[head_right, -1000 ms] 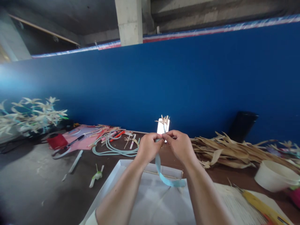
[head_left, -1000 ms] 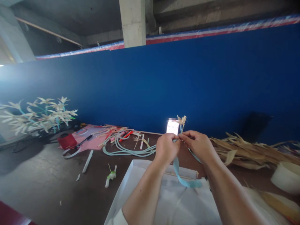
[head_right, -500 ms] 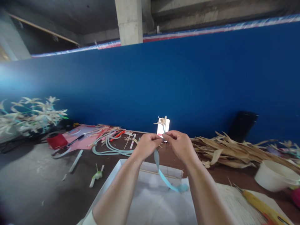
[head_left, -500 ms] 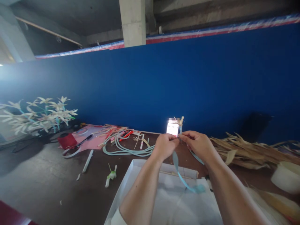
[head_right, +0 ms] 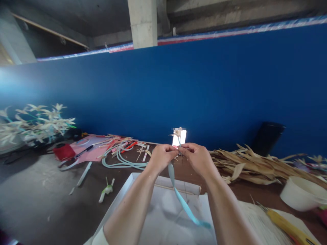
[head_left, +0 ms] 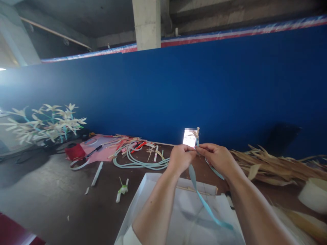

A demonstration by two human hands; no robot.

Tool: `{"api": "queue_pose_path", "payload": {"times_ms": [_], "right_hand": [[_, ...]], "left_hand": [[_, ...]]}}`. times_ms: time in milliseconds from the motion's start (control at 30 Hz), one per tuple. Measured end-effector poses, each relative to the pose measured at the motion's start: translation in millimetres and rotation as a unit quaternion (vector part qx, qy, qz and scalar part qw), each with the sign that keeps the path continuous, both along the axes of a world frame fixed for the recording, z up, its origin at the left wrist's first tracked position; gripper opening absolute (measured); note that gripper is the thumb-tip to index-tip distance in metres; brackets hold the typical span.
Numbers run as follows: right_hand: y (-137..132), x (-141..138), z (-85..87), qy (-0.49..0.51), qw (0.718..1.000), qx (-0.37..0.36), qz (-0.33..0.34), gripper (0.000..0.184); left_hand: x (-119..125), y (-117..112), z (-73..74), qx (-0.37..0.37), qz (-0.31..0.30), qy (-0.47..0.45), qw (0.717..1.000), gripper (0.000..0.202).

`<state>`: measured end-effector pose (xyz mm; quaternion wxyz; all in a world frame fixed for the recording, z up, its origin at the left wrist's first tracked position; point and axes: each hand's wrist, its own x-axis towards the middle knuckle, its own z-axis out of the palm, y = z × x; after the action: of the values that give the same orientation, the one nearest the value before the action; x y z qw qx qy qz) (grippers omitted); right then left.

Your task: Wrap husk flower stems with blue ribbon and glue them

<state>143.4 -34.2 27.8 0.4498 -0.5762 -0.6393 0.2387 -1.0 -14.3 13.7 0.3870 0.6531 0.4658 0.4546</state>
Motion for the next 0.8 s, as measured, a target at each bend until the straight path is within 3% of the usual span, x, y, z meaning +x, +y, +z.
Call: {"api": "queue_pose_path", "payload": {"times_ms": [400,667,800], "right_hand": [[-2,1,0.3,0.027,1.0,0.004,-0.003,0.043],[-4,2,4.8,0.015,1.0,0.006,-0.008,0.04],[-4,5,3.9,0.015,1.0,0.002,-0.02,0.041]], "left_hand": [[2,3,-1.5,-0.121,-0.073,-0.172,0.975,0.028],[-6,9,-4.1,-0.127,-0.073,-0.097,0.984,0.048],[-10,7,0.4,-0.131,-0.103,-0.083,0.982,0.054]]}}
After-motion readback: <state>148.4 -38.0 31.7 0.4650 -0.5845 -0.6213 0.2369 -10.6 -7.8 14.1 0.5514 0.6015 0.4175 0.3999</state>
